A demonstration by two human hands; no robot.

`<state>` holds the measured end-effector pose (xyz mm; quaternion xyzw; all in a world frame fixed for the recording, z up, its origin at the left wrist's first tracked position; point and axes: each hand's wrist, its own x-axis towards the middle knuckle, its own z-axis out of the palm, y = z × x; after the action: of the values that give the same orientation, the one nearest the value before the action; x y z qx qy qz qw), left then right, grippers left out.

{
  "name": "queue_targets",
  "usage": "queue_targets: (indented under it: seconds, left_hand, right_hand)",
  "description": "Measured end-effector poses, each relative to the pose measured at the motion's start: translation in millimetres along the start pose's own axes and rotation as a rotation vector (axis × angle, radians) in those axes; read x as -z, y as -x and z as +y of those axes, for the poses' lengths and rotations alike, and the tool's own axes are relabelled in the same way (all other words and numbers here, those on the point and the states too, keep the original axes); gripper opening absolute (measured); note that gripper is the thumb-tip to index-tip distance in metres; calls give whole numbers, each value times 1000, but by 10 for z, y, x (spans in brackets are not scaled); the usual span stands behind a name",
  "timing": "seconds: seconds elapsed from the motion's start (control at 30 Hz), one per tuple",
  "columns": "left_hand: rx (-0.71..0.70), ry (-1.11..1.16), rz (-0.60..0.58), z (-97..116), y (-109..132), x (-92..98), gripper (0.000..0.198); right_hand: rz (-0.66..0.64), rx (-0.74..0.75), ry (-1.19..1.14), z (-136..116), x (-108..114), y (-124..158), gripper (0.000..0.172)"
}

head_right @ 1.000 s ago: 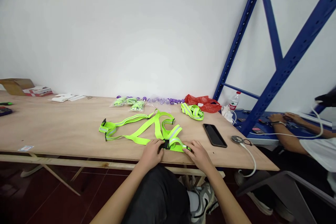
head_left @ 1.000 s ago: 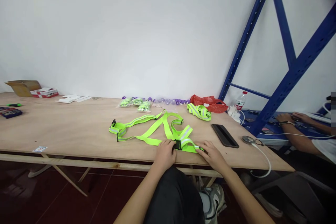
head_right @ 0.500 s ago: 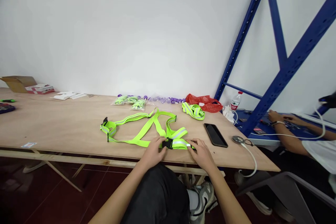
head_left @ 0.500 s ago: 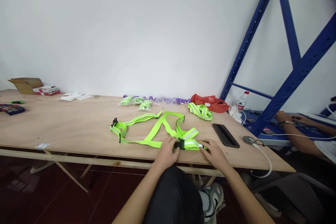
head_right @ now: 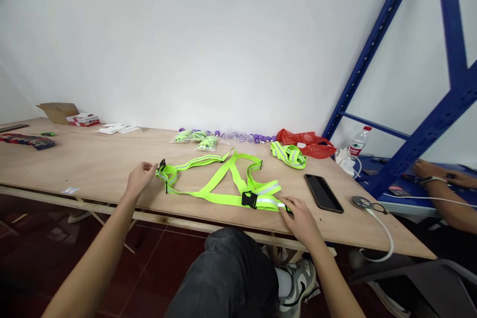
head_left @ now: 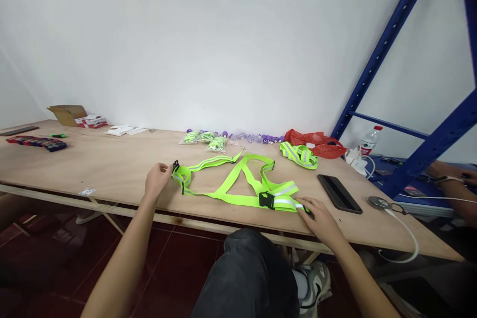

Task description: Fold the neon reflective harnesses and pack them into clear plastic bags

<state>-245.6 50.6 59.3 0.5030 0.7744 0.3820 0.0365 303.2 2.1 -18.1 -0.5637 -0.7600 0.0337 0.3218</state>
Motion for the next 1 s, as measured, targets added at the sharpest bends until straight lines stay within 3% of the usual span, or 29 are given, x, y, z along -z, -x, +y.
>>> queue_targets:
  seconds: [0.13,0.27,0.43,0.6,0.77,0.9,1.0]
  left_hand:
    - [13,-365,-309,167,-407,-94,58]
    - [16,-509,-380,388,-600,-277,37]
    - [73,-493,-422,388,-736,-312,16]
    - [383,85,-390,244,-789,-92,15]
    - [357,422,-303,96,-676,108,16]
    - [510,937,-185,-98,-575,100,16]
    - [613,1089,-120,-243,-504,25,16]
  right_hand:
    - [-8,-8,8,-1,10,-4,41]
    - [-16,4,22,-33,41,-5,41]
    - [-21,-11,22,-38,47,-5,40]
    - [-16,-17,16,-6,26,0,42]
    - [-10,-24,23,32,-10,0,42]
    - [-12,-21,38,48,-32,1,42]
    - [-11,-21,62,50,-34,6,42]
